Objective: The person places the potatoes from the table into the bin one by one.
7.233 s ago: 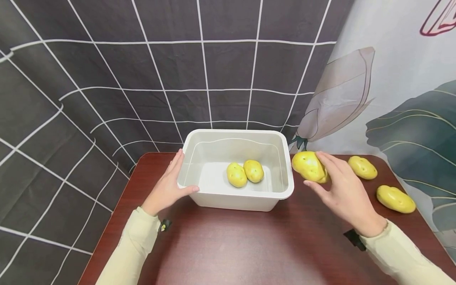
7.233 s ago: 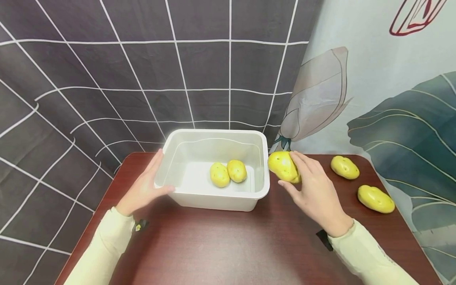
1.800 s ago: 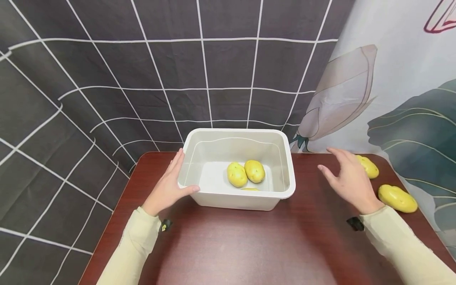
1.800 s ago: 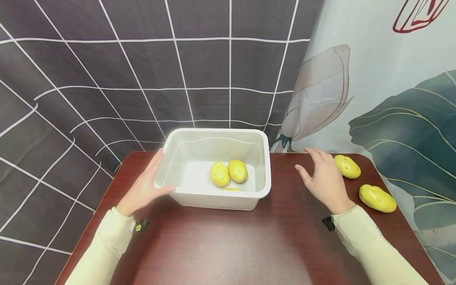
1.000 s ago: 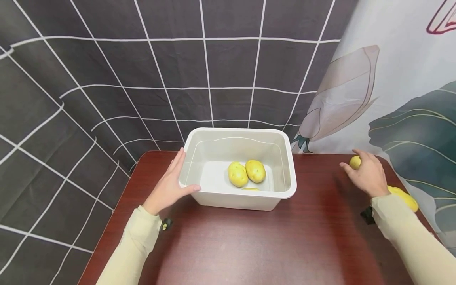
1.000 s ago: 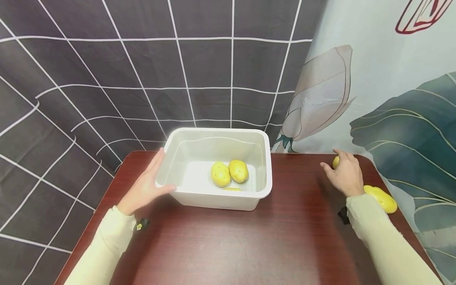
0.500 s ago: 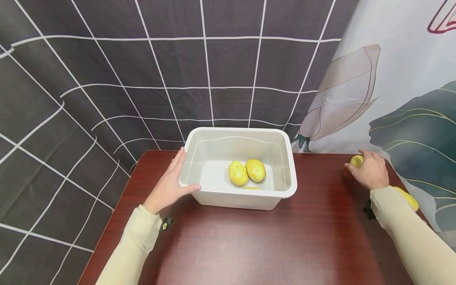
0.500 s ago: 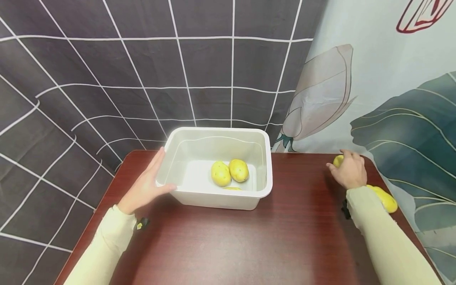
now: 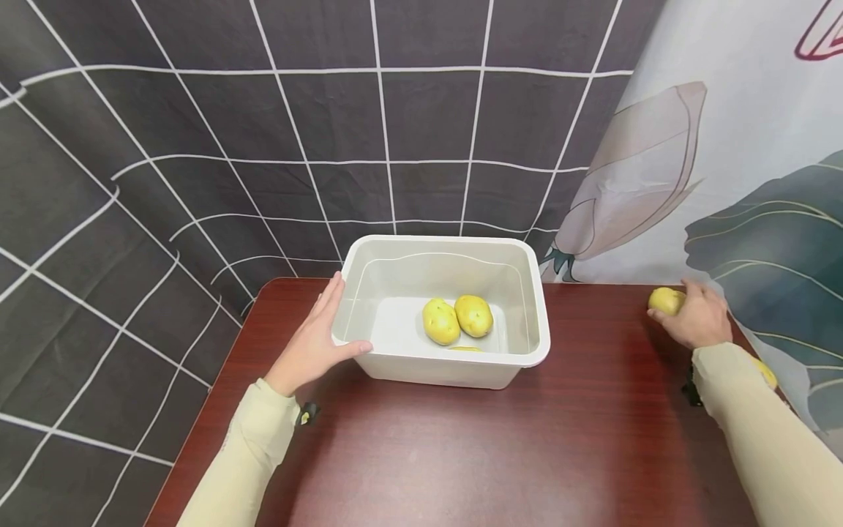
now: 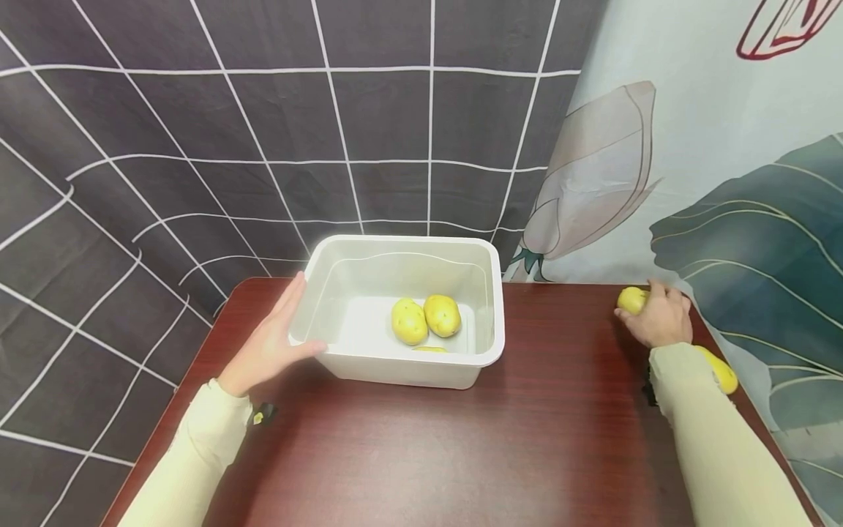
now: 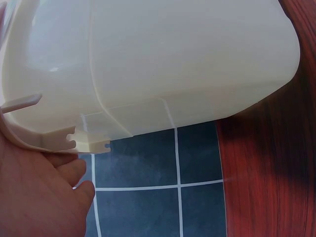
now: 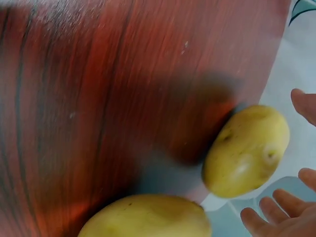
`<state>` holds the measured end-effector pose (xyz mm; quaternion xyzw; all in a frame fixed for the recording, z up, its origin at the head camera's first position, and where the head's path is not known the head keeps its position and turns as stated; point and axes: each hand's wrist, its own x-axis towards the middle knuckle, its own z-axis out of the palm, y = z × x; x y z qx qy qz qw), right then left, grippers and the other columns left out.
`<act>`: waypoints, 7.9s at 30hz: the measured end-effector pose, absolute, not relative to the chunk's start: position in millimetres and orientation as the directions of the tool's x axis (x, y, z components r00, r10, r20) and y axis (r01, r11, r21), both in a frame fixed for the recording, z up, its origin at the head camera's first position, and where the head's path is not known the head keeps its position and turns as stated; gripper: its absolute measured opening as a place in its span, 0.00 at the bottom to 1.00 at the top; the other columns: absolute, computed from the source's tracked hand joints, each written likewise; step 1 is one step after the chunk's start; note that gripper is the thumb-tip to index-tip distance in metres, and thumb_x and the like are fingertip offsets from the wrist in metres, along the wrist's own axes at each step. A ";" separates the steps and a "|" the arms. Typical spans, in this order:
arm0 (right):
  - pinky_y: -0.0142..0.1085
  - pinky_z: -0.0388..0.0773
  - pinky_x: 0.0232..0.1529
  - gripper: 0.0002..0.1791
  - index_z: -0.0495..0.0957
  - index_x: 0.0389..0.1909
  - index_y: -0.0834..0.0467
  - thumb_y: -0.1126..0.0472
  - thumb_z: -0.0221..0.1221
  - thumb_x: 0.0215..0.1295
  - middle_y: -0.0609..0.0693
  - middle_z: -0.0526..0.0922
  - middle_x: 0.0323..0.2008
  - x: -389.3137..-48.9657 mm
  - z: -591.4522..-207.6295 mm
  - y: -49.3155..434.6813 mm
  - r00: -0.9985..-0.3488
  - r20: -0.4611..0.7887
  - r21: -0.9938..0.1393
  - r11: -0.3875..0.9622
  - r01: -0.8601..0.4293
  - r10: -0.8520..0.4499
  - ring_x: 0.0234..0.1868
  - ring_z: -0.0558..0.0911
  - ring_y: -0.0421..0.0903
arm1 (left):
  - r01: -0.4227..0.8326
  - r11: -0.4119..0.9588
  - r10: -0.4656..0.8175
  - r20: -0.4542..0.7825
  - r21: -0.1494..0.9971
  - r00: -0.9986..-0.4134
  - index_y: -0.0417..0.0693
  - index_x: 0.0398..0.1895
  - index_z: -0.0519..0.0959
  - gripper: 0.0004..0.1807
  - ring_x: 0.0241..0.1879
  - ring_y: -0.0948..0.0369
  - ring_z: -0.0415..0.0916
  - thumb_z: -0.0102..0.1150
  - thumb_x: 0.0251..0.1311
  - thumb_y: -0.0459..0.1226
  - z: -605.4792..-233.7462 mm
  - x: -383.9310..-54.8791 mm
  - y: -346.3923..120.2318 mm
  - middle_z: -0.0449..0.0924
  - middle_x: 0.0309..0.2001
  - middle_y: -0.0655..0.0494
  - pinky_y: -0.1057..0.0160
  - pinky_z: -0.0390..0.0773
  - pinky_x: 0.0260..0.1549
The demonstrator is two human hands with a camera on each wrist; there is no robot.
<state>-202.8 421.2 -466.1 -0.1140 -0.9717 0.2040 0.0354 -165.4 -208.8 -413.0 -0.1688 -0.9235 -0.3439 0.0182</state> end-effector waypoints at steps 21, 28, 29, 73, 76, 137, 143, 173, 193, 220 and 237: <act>0.72 0.67 0.47 0.52 0.43 0.71 0.75 0.54 0.64 0.59 0.83 0.57 0.52 -205.0 -477.7 441.9 -0.963 -0.088 -0.337 0.903 0.268 0.253 0.49 0.64 0.82 | 0.329 0.709 0.301 0.153 0.624 -0.941 0.45 0.81 0.44 0.63 0.79 0.54 0.38 0.75 0.52 0.53 -413.5 -165.8 -208.6 0.37 0.82 0.58 0.42 0.54 0.71; 0.71 0.67 0.48 0.49 0.45 0.68 0.79 0.55 0.62 0.60 0.83 0.59 0.49 -205.4 -478.7 443.6 -0.964 -0.101 -0.331 0.905 0.267 0.247 0.49 0.65 0.81 | 0.336 0.705 0.304 0.161 0.624 -0.939 0.46 0.82 0.44 0.63 0.79 0.54 0.38 0.74 0.52 0.55 -413.5 -166.2 -208.8 0.37 0.82 0.58 0.41 0.54 0.71; 0.71 0.67 0.48 0.48 0.45 0.67 0.80 0.56 0.61 0.60 0.82 0.59 0.48 -205.6 -478.4 443.7 -0.963 -0.105 -0.330 0.904 0.271 0.250 0.48 0.65 0.80 | 0.337 0.706 0.304 0.162 0.623 -0.939 0.46 0.82 0.44 0.63 0.79 0.54 0.38 0.74 0.52 0.56 -413.5 -166.3 -208.9 0.37 0.82 0.58 0.41 0.55 0.71; 0.70 0.65 0.47 0.39 0.58 0.64 0.75 0.60 0.66 0.61 0.78 0.67 0.51 -213.5 -457.0 423.7 -0.991 0.107 -0.344 0.938 0.044 0.086 0.48 0.69 0.77 | 0.331 0.719 0.308 0.148 0.611 -0.940 0.45 0.82 0.43 0.62 0.79 0.51 0.38 0.74 0.53 0.53 -415.1 -167.0 -210.4 0.37 0.82 0.55 0.38 0.53 0.70; 0.70 0.64 0.48 0.40 0.58 0.66 0.73 0.59 0.66 0.61 0.77 0.67 0.53 -212.4 -453.1 421.0 -0.990 0.108 -0.350 0.936 0.044 0.087 0.50 0.68 0.76 | 0.332 0.717 0.307 0.149 0.613 -0.940 0.46 0.82 0.43 0.62 0.79 0.51 0.38 0.75 0.53 0.52 -415.3 -166.6 -210.5 0.37 0.82 0.57 0.38 0.54 0.70; 0.65 0.67 0.45 0.41 0.69 0.66 0.65 0.57 0.75 0.53 0.70 0.74 0.56 -183.5 -401.0 355.1 -0.945 0.319 -0.342 0.921 -0.186 -0.073 0.51 0.72 0.69 | 0.347 0.704 0.315 0.166 0.619 -0.934 0.46 0.82 0.44 0.62 0.79 0.53 0.40 0.74 0.53 0.54 -415.2 -167.0 -210.1 0.37 0.82 0.55 0.41 0.56 0.70; 0.66 0.67 0.47 0.42 0.68 0.66 0.65 0.57 0.75 0.52 0.70 0.74 0.57 -179.5 -398.2 346.5 -0.940 0.330 -0.342 0.918 -0.203 -0.085 0.53 0.72 0.69 | 0.351 0.699 0.315 0.173 0.623 -0.933 0.45 0.82 0.44 0.62 0.79 0.52 0.41 0.75 0.53 0.51 -414.7 -166.8 -209.3 0.37 0.82 0.54 0.41 0.56 0.70; 0.65 0.70 0.47 0.45 0.69 0.68 0.63 0.55 0.77 0.49 0.69 0.76 0.56 -165.2 -382.9 305.3 -0.920 0.367 -0.339 0.900 -0.273 -0.141 0.54 0.73 0.68 | 0.347 0.704 0.315 0.165 0.619 -0.934 0.46 0.82 0.43 0.63 0.79 0.53 0.39 0.72 0.53 0.57 -416.1 -165.6 -211.0 0.36 0.82 0.56 0.41 0.55 0.71; 0.61 0.72 0.50 0.43 0.72 0.66 0.61 0.56 0.78 0.48 0.64 0.78 0.55 -155.7 -371.8 276.9 -0.885 0.422 -0.335 0.873 -0.355 -0.198 0.54 0.75 0.63 | 0.334 0.705 0.310 0.150 0.626 -0.939 0.47 0.82 0.43 0.62 0.79 0.52 0.40 0.73 0.54 0.54 -415.8 -164.5 -210.6 0.37 0.82 0.55 0.39 0.56 0.70; 0.58 0.74 0.51 0.45 0.71 0.68 0.60 0.56 0.78 0.47 0.61 0.80 0.54 -144.6 -358.8 248.3 -0.844 0.465 -0.313 0.843 -0.438 -0.266 0.54 0.76 0.60 | 0.339 0.697 0.312 0.159 0.631 -0.937 0.48 0.82 0.42 0.62 0.79 0.51 0.41 0.73 0.54 0.54 -414.9 -165.0 -209.9 0.37 0.82 0.55 0.38 0.56 0.69; 0.55 0.75 0.51 0.47 0.72 0.68 0.57 0.57 0.80 0.44 0.56 0.80 0.56 -133.6 -351.3 229.2 -0.808 0.486 -0.298 0.806 -0.512 -0.333 0.55 0.76 0.57 | 0.340 0.697 0.313 0.159 0.631 -0.936 0.46 0.82 0.43 0.62 0.79 0.51 0.41 0.72 0.54 0.56 -413.6 -164.0 -209.9 0.37 0.82 0.55 0.38 0.56 0.70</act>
